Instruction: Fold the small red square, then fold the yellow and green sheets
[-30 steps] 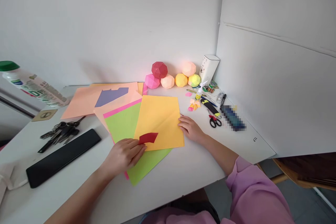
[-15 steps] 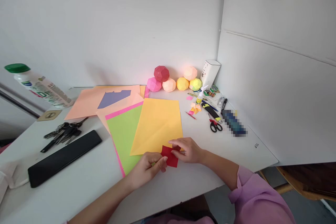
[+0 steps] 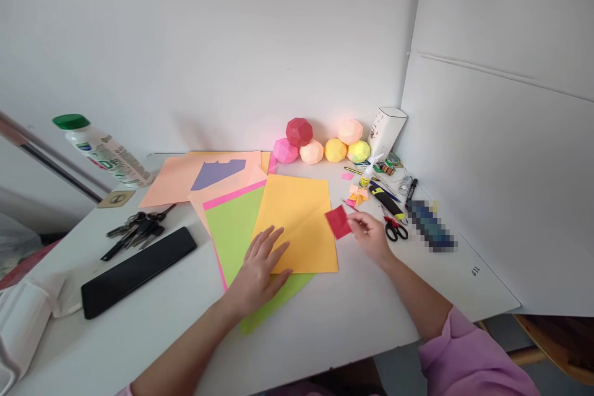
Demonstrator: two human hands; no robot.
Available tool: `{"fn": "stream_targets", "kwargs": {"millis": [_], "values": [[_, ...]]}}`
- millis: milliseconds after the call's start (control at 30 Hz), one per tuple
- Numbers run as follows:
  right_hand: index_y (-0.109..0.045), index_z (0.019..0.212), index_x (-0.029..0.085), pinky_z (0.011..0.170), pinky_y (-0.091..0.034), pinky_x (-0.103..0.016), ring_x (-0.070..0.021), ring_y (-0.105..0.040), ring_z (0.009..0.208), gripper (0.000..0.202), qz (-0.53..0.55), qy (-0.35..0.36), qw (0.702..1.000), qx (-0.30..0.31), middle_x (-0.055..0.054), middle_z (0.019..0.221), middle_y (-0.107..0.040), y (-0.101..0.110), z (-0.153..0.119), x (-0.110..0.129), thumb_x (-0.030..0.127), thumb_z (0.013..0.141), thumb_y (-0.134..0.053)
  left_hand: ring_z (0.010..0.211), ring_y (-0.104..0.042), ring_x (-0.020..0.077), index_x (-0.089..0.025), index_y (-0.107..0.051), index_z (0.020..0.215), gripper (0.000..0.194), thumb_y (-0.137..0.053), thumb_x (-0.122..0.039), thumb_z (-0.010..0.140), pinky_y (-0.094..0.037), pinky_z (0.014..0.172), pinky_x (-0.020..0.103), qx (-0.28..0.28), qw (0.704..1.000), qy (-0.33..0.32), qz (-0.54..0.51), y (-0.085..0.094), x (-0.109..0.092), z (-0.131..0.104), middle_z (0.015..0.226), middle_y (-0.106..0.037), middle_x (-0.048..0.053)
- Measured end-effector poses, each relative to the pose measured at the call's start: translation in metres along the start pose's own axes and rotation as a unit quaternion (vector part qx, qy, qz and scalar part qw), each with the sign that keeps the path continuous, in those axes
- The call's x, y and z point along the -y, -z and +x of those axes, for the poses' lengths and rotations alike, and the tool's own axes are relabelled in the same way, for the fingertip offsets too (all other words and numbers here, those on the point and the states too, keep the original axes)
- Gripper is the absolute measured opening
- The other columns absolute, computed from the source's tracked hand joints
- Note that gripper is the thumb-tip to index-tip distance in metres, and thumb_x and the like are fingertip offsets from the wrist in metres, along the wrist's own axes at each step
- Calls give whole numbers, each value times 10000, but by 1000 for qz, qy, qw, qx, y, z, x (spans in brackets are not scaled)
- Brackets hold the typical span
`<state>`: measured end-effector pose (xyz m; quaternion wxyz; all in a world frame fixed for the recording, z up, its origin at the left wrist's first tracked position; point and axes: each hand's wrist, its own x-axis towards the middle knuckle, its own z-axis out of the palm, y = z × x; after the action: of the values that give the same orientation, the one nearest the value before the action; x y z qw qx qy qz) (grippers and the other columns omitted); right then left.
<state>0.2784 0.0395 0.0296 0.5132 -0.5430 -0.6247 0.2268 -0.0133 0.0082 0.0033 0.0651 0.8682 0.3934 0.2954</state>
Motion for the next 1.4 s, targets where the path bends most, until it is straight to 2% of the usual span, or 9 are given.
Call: {"fn": "stream_targets", "kwargs": {"millis": [167,333,500,600,1067,1167,1267,1333,1400], "values": [[-644,934,144,581,-496,-287,-174,-606,697,314,-8,-41,983,-176,-91,879,-677,32,28,-22,423,801,-584,1438,-78,350,-223,-193,1465,631,-479,-388,927,-206,1108,614,15,998,-8,58,-13,12,-5,1562,-153,145],[-631,946,141,585,-490,-290,-164,-590,681,353,5,-49,965,-258,-80,853,-665,46,33,-23,452,785,-587,1440,-105,320,-214,-265,1438,526,-445,-292,950,-276,1097,590,19,998,-26,46,-15,4,-5,1537,-247,134],[-647,915,156,511,-455,-266,-136,-541,585,342,14,-46,967,-252,-55,799,-661,41,27,-17,465,774,-610,1371,-334,267,-175,-517,1261,349,-399,-127,936,-379,1076,503,57,994,-88,4,-13,-11,-5,1397,-482,127],[-657,901,159,540,-461,-278,-131,-541,574,338,11,-39,970,-239,-53,808,-667,37,24,-14,467,763,-627,1310,-424,265,-181,-624,1106,330,-391,-62,904,-412,1049,502,73,989,-125,-5,-12,-19,-5,1332,-545,121],[-669,917,152,663,-500,-328,-206,-628,769,338,-27,-29,970,-241,-95,892,-692,40,25,-26,456,785,-603,1146,-556,239,-159,-650,1016,313,-401,-31,877,-507,933,417,50,985,-155,-53,-5,-27,1,1147,-645,119],[-670,932,150,668,-502,-334,-211,-631,776,337,-45,-26,968,-247,-99,893,-692,41,25,-28,446,793,-589,1080,-597,225,-188,-663,1023,314,-403,-72,891,-516,899,400,4,992,-90,-85,-5,-21,1,1108,-664,106],[-672,934,151,673,-508,-340,-219,-635,791,332,-64,-26,966,-251,-104,902,-694,43,27,-27,436,795,-576,1029,-621,230,-210,-681,1005,250,-457,-190,897,-532,848,374,-80,981,102,-146,4,-8,5,1093,-667,97],[-673,925,150,682,-511,-346,-224,-637,797,328,-74,-29,964,-253,-107,899,-695,45,28,-26,431,790,-570,1144,-560,265,-221,-684,995,211,-531,-269,859,-529,845,357,-147,928,271,-210,15,3,9,1178,-626,93],[-674,915,148,694,-512,-355,-231,-639,805,327,-84,-39,962,-256,-110,894,-698,46,29,-27,425,781,-563,1237,-482,281,-233,-674,1022,247,-621,-282,786,-442,986,392,-237,834,416,-275,26,18,12,1288,-556,72]]}}
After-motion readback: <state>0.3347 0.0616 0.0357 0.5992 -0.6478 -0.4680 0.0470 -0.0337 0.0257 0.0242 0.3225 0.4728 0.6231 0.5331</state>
